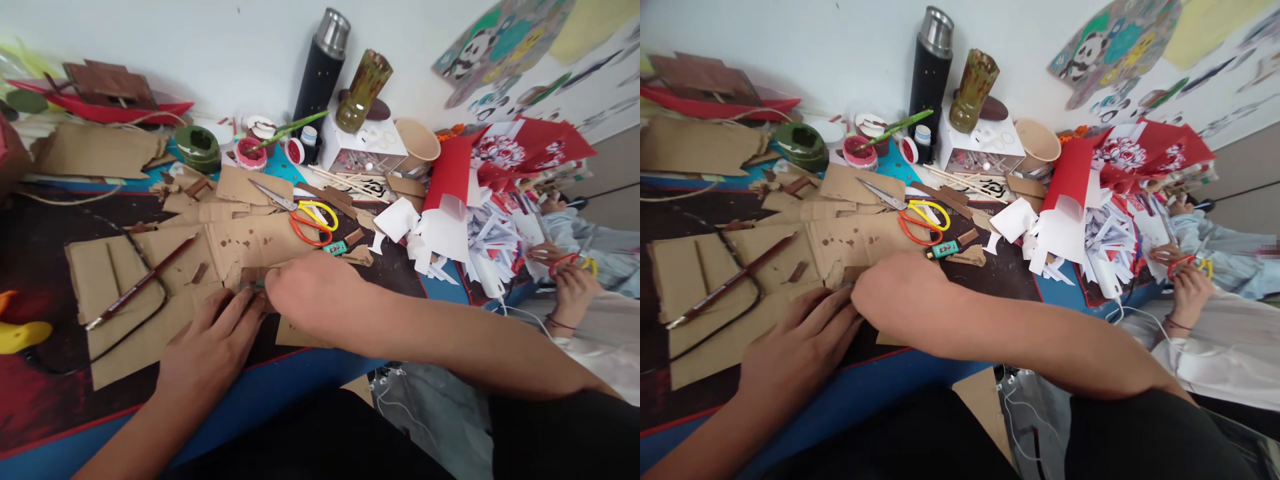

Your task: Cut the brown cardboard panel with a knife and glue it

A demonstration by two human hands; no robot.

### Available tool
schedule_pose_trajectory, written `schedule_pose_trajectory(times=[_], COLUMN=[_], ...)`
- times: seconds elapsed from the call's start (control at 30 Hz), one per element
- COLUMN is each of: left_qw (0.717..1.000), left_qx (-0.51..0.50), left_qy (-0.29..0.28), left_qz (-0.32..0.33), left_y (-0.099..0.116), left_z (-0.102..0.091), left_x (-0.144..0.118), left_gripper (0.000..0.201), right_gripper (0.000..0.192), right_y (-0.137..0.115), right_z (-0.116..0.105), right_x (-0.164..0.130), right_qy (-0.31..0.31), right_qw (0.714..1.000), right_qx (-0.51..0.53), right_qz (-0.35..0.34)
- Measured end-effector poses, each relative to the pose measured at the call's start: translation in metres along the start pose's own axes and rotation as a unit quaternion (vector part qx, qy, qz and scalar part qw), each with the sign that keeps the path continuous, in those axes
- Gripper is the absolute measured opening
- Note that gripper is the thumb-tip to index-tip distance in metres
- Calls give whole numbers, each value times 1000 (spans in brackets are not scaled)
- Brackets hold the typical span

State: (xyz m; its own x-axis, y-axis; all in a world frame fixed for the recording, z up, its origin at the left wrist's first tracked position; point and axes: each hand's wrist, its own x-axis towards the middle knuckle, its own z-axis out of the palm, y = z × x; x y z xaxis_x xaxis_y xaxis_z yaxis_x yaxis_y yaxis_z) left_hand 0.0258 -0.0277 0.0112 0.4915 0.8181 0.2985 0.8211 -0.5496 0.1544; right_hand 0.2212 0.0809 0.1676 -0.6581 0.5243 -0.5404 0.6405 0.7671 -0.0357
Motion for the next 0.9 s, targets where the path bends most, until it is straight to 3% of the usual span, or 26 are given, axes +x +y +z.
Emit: schedule_pose_trajectory(times=[0.17, 0.27, 0.5, 0.63, 0.73, 0.9], left_qw=[1000, 1000, 999, 1000, 1000, 999], left_qx=[7, 13, 18, 8, 3, 39], left_qy=[-19, -10, 31, 17, 0, 14], left_qz=[-5, -6, -1, -5, -5, 1], left_y=[0, 0, -2, -4, -5, -3], left_z=[7, 8, 1, 5, 9, 6], left_x=[-1, 0, 9, 5, 3, 5], left_gripper=[46, 46, 39, 42, 43, 42], right_gripper=[26, 29, 22, 24, 22, 21], right_y=[15, 18, 18, 18, 15, 18], right_z=[36, 46, 45, 40, 30, 31], right_x=[-11, -14, -13, -11, -8, -5], right_qy=[29, 56, 70, 82, 48, 42], right_qw=[997, 996, 996, 996, 999, 998], right_qx=[42, 37, 32, 16, 9, 43], right_qz=[49, 51, 37, 22, 4, 14])
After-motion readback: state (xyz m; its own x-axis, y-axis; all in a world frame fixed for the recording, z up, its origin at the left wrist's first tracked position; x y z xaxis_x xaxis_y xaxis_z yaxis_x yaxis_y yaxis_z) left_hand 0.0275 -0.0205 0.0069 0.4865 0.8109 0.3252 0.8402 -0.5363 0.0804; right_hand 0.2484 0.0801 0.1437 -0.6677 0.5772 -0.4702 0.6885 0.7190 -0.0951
